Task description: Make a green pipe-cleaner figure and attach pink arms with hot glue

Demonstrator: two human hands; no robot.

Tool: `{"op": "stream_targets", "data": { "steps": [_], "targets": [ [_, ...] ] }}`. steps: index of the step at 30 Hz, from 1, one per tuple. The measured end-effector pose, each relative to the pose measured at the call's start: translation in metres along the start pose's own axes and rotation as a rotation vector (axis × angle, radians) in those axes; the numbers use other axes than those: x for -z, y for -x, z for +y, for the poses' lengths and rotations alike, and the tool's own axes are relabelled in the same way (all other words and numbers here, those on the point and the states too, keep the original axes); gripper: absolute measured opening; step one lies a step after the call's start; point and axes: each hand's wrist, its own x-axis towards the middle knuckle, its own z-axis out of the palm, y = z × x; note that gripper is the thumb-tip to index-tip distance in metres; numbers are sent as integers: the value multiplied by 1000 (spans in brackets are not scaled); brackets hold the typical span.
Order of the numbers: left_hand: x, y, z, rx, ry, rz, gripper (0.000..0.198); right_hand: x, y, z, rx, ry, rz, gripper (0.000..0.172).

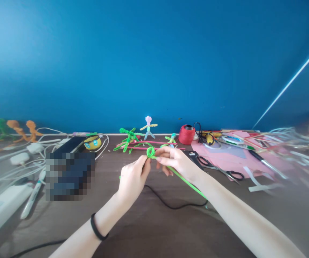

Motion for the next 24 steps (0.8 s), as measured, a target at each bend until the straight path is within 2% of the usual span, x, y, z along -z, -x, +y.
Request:
{"op": "stream_targets", "data": {
  "steps": [8,15,21,24],
  "targets": [
    [4,-1,7,132,408,-73,30,-2,3,-2,83,85,17,16],
    [2,-1,9,192,522,-84,26,-1,3,2,155,240,57,22],
    [-1,-2,5,191,568,-149,28,-4,2,4,79,-36,17,27],
    [-2,-3,2,158,531,-128,27,-4,1,5,30,-167,-26,25]
  ]
}}
